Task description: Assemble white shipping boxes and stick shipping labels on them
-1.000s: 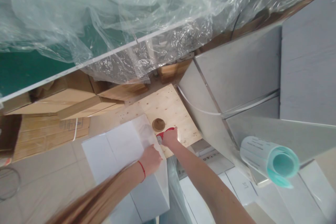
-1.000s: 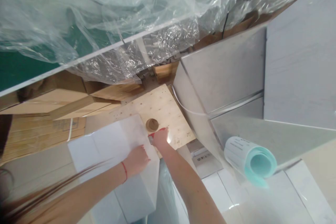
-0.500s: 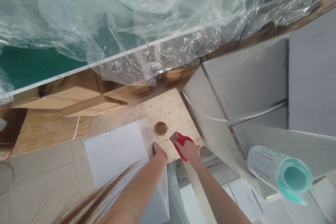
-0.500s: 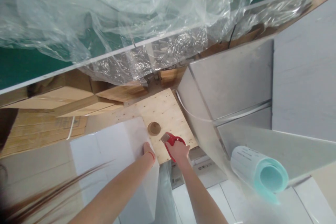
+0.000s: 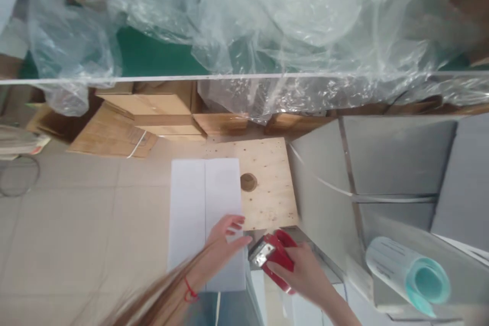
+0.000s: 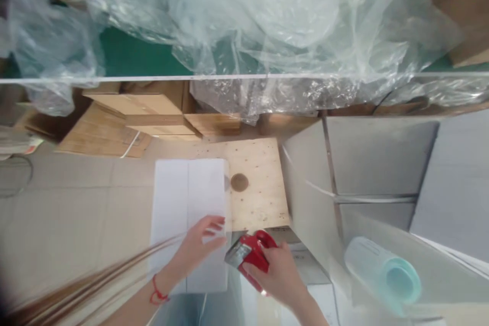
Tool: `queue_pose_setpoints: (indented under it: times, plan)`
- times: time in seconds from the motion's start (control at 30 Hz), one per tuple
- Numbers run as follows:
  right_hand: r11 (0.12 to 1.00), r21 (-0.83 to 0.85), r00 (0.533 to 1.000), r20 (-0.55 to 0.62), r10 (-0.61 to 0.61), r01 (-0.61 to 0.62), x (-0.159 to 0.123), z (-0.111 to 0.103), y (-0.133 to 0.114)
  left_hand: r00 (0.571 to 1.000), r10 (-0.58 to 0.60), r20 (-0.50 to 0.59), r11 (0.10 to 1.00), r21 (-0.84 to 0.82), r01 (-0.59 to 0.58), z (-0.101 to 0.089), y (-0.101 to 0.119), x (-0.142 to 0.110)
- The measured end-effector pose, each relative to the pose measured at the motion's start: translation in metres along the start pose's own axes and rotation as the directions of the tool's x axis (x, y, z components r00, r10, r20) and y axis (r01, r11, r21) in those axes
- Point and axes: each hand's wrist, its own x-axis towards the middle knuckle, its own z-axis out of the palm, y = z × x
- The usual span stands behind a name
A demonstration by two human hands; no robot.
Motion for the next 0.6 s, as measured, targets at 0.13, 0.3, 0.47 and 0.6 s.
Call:
queue_pose_setpoints:
  times: [0.13, 0.3, 0.47, 0.6]
  plan:
    - [0.989, -0.13, 0.988, 0.146, -0.046, 0.065, -0.014, 0.015, -0.052, 0.982, -0.18, 0.051, 0.947, -0.262, 0.187, -0.005, -0.043, -0.042]
    - [0.95, -0.3, 0.972, 0.236, -0.02, 0.092, -0.009, 0.049, -0.102, 0.972, -0.175, -0.157, 0.969, -0.203, 0.142, -0.028, -0.081, -0.086]
    - [0.906, -0.397, 0.964, 0.262, -0.04, 0.145, 0.0, 0.06, -0.109, 0.953, -0.164, -0.256, 0.958, -0.273, 0.092, -0.085, -0.117, -0.105]
    - [0.881, -0.472, 0.967, 0.237, 0.094, 0.031, 0.0, 0.041, -0.065, 0.91, -0.176, -0.374, 0.938, -0.345, 0.039, -0.163, -0.168, -0.114]
